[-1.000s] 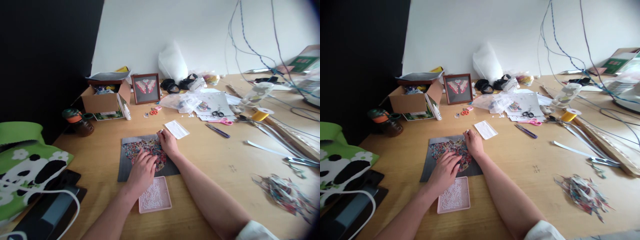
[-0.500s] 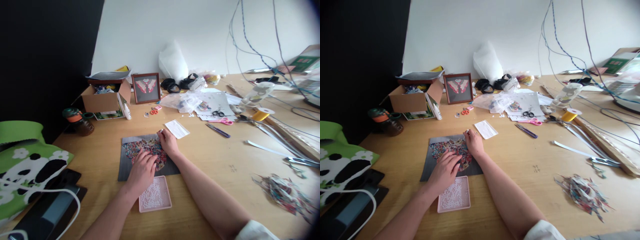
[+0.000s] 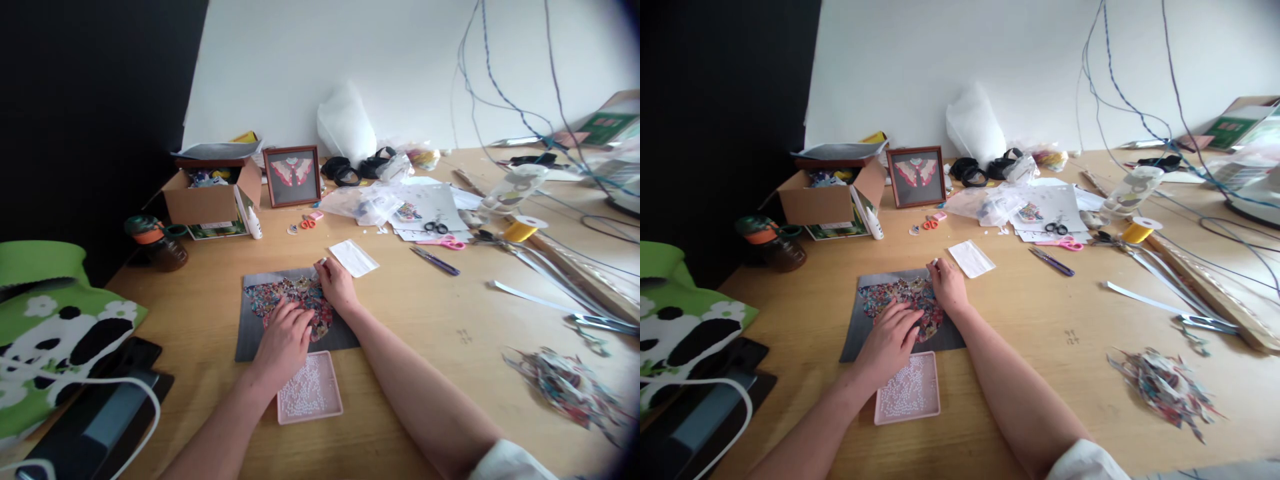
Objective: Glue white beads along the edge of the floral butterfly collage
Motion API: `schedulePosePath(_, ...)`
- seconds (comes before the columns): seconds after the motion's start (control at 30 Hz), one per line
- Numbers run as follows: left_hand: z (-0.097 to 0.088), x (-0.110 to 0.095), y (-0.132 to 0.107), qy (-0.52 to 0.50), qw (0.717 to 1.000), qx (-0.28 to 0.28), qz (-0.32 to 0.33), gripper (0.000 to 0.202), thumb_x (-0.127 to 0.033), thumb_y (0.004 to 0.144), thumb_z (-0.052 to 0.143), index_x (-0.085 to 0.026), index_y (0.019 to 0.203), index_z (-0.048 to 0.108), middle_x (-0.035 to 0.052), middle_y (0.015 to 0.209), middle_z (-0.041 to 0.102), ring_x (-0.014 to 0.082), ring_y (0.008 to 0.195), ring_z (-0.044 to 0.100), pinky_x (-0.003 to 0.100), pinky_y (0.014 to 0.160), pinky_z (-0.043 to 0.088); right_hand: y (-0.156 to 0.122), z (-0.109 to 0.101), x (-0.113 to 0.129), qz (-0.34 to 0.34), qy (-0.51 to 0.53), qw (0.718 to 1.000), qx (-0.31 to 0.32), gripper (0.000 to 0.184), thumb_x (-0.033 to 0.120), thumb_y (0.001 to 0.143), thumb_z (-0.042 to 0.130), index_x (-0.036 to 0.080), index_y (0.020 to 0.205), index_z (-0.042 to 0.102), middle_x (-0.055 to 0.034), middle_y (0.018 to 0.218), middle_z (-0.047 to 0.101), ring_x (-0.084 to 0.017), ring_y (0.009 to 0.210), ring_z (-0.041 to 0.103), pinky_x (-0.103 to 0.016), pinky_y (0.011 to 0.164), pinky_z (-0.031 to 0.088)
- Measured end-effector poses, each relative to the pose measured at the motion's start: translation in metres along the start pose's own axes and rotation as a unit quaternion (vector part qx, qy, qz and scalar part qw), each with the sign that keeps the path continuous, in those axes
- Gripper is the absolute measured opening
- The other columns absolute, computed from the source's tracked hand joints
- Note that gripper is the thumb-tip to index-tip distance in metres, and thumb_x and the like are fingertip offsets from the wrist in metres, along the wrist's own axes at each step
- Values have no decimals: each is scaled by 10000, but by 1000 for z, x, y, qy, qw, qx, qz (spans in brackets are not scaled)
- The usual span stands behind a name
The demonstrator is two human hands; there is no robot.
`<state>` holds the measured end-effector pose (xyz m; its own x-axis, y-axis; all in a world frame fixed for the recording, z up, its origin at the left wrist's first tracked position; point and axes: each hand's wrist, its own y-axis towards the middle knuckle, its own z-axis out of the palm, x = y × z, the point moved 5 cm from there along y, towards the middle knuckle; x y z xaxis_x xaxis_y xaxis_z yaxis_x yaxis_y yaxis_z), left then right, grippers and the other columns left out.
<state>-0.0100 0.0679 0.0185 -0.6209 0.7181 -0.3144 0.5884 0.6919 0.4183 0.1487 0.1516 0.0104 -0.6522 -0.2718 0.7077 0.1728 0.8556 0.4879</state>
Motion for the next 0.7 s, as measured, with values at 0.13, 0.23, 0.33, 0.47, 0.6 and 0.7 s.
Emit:
schedulePosePath(0.13, 0, 0, 0, 0, 1000, -1, 2, 294, -114, 916, 458, -156, 1178, 584, 96, 1103, 657, 275, 1144, 522, 572, 1072, 380, 0, -1, 1, 0, 6, 1000, 0, 299, 411, 930, 408, 229, 693, 412, 8, 624, 499, -161, 601, 480, -272, 603, 355)
schedulePosePath(0.23, 0, 0, 0, 1, 1000, -4, 5, 292, -119, 921, 455, -160, 1179, 585, 94, 1095, 657, 269, 1138, 526, 569, 1076, 376, 0, -2, 1, 5, 2, 1000, -7, 303, 421, 928, 410, 229, 693, 412, 5, 631, 517, -157, 597, 482, -271, 600, 357)
schedulePosePath(0.33, -1, 0, 0, 8, 1000, -4, 10, 288, -112, 918, 457, -139, 1173, 589, 99, 1072, 663, 269, 1121, 537, 565, 1076, 378, -2, -5, 2, 4, 6, 1000, -19, 291, 406, 924, 422, 229, 693, 414, 2, 641, 535, -157, 610, 504, -269, 614, 370)
schedulePosePath(0.47, -3, -1, 1, 10, 1000, -3, 12, 282, -101, 906, 475, -127, 1158, 600, 107, 1084, 667, 266, 1116, 543, 543, 1082, 375, -4, -13, 6, 10, 24, 999, -33, 282, 395, 920, 443, 229, 694, 421, -1, 627, 547, -161, 607, 522, -272, 614, 382)
schedulePosePath(0.6, -5, 1, 2, 6, 1000, -2, 7, 279, -101, 905, 486, -158, 1148, 611, 91, 1083, 670, 251, 1093, 557, 532, 1094, 358, -7, -27, 16, 45, 59, 996, -52, 318, 426, 922, 460, 229, 676, 418, 6, 590, 535, -151, 572, 501, -272, 579, 385)
schedulePosePath(0.7, -5, 3, 2, 6, 1000, -1, 8, 280, -97, 899, 498, -167, 1144, 612, 87, 1064, 675, 245, 1085, 568, 520, 1092, 361, -19, -40, 31, 52, 96, 993, -53, 354, 464, 916, 489, 221, 664, 437, 12, 576, 520, -141, 560, 484, -265, 548, 372)
